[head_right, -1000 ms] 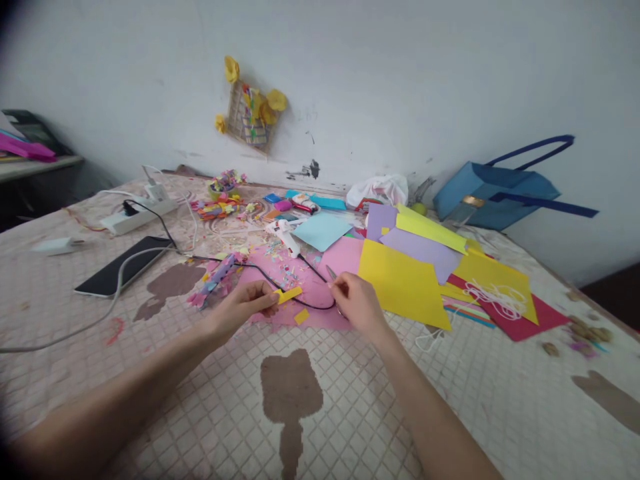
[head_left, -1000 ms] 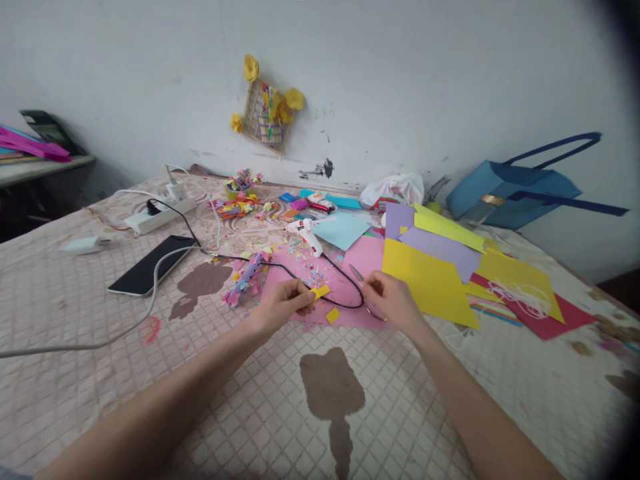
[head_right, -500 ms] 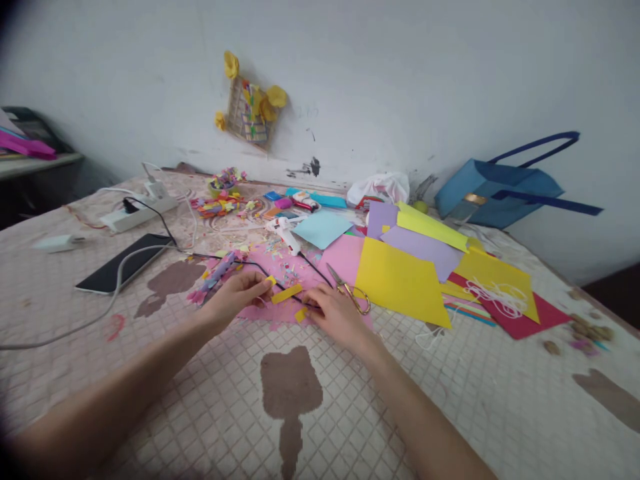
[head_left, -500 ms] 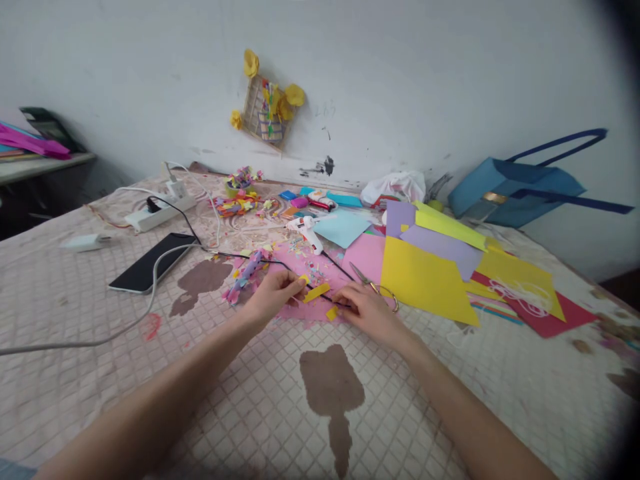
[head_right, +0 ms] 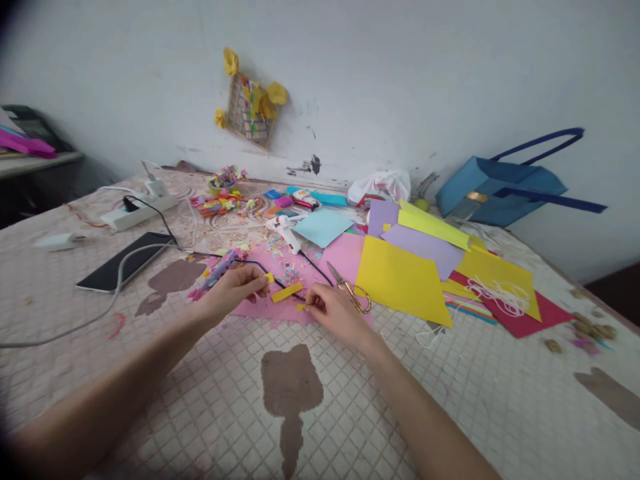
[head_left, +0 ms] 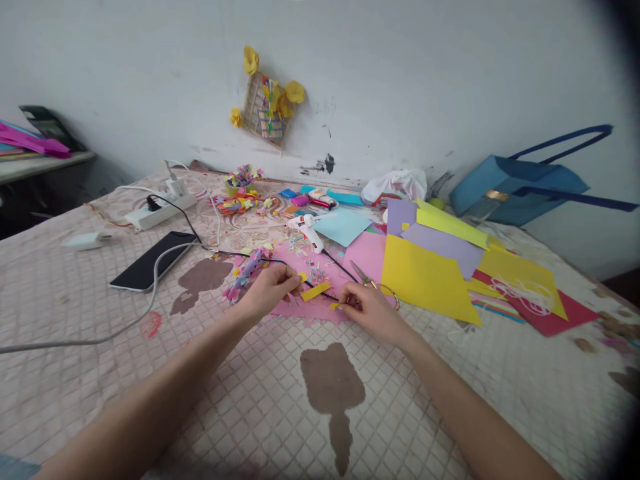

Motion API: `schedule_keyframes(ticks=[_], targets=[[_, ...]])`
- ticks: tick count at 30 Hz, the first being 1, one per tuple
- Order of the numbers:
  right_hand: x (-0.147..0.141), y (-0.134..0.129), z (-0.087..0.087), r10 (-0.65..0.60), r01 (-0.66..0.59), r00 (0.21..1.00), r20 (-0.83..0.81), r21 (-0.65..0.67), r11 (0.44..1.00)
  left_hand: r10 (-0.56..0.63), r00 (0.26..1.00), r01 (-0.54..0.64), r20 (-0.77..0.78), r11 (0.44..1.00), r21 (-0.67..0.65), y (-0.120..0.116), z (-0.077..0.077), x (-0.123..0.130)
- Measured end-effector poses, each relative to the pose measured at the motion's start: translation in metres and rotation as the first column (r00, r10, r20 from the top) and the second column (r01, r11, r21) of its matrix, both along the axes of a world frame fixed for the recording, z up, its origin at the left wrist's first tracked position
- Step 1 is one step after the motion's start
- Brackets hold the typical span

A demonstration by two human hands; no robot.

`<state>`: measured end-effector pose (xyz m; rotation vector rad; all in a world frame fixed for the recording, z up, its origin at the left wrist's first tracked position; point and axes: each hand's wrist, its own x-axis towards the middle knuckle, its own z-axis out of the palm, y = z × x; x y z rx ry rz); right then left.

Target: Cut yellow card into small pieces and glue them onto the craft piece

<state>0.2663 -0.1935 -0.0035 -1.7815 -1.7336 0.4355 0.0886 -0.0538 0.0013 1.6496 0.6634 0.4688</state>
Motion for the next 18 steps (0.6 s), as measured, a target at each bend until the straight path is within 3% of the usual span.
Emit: schedule_keyframes(ticks=[4, 7, 11, 13, 15, 18], targets=[[0.001, 0.000, 0.000, -0.023, 0.021, 0.982, -0.185, -0.012, 1.000, -0.208, 0.974, 0.211, -0.090, 0.977, 0.017, -0.008, 0.002, 0.000], [0.000, 0.000, 0.001, -0.020, 0.018, 0.982, -0.190, -0.012, 1.000, -0.302, 0.943, 0.309, -0.142, 0.951, 0.027, -0.016, 0.003, -0.001], [-0.001, -0.001, 0.004, -0.009, 0.011, 0.988, -0.153, 0.007, 1.000, -0.354, 0.905, 0.405, -0.236, 0.886, 0.225, -0.020, 0.000, -0.003], [-0.003, -0.001, 0.005, 0.016, -0.012, 0.990, -0.139, 0.029, 0.999, -0.320, 0.913, 0.392, -0.252, 0.861, 0.325, -0.021, -0.002, -0.003], [-0.007, -0.001, 0.007, 0.044, -0.038, 0.991, -0.127, 0.046, 0.998, -0.244, 0.946, 0.311, -0.216, 0.874, 0.373, -0.024, -0.002, -0.002], [-0.014, -0.001, 0.008, 0.081, -0.075, 0.976, -0.203, 0.035, 0.997, -0.178, 0.976, 0.209, -0.125, 0.924, 0.321, -0.032, 0.000, 0.002]])
